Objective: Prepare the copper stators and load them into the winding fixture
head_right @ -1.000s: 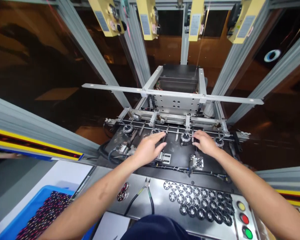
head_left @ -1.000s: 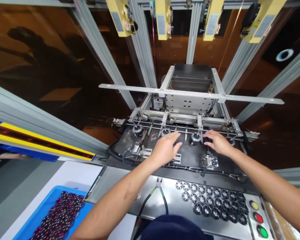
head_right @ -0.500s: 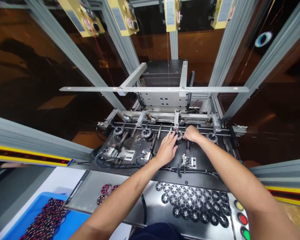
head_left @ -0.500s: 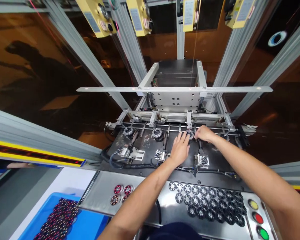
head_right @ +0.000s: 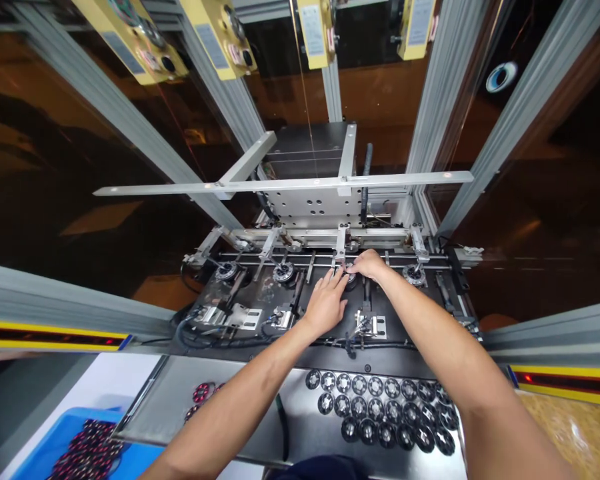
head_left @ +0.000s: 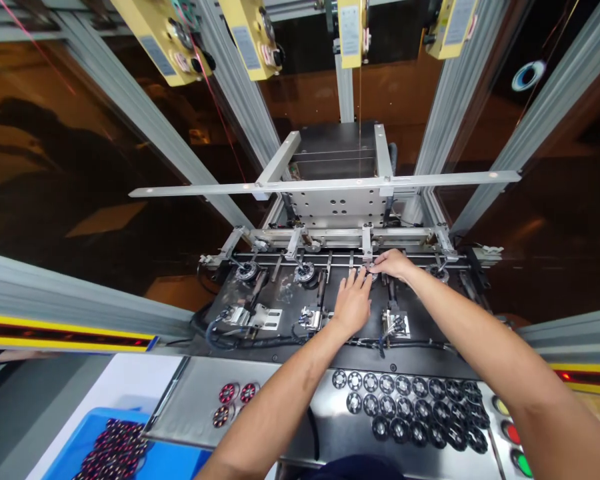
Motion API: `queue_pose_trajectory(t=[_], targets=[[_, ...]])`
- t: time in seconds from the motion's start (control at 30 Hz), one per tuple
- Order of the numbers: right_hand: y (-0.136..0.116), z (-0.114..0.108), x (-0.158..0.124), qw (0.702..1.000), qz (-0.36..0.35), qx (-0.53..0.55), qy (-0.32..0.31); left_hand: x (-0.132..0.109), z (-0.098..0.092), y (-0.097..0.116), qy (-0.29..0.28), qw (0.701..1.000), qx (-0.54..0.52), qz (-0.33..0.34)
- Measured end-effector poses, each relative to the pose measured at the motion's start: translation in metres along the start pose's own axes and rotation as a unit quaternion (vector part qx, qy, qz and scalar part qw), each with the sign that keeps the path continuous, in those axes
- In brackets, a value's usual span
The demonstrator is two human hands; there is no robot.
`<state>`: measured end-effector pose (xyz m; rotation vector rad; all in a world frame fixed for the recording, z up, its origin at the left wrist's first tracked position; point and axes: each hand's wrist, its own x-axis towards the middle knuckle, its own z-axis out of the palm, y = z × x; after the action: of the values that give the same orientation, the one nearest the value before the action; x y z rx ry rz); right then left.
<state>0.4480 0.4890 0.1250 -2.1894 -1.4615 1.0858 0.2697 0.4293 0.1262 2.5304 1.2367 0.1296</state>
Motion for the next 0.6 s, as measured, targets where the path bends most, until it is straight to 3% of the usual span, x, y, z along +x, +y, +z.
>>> queue_pose_trajectory(t=[0.17,0.27,0.33,0.43,0.53,0.6], targets=[[-0.008,0.009,-0.007,1.0,-0.016,-0.009,0.004,0.001,-0.003,-0.001,-0.014,1.0,0.0,0.008],[-0.012,-0.001,-0.027,0.998,-0.056,-0.035,0.017,-0.005,-0.01,-0.002,-0.016,1.0,-0.005,0.016],[-0.005,-0.019,-0.05,0.994,-0.095,-0.052,0.03,-0.008,-0.02,-0.002,-0.011,0.999,-0.016,0.033],[0.027,-0.062,-0.09,0.987,-0.115,-0.09,0.062,-0.001,-0.037,0.008,-0.002,0.995,-0.039,0.091],[0.071,-0.103,-0.111,0.983,-0.044,-0.141,0.111,0.028,-0.04,0.03,-0.025,0.982,-0.051,0.178],[0.093,-0.115,-0.109,0.977,0.004,-0.164,0.135,0.053,-0.032,0.048,-0.057,0.971,-0.042,0.23]])
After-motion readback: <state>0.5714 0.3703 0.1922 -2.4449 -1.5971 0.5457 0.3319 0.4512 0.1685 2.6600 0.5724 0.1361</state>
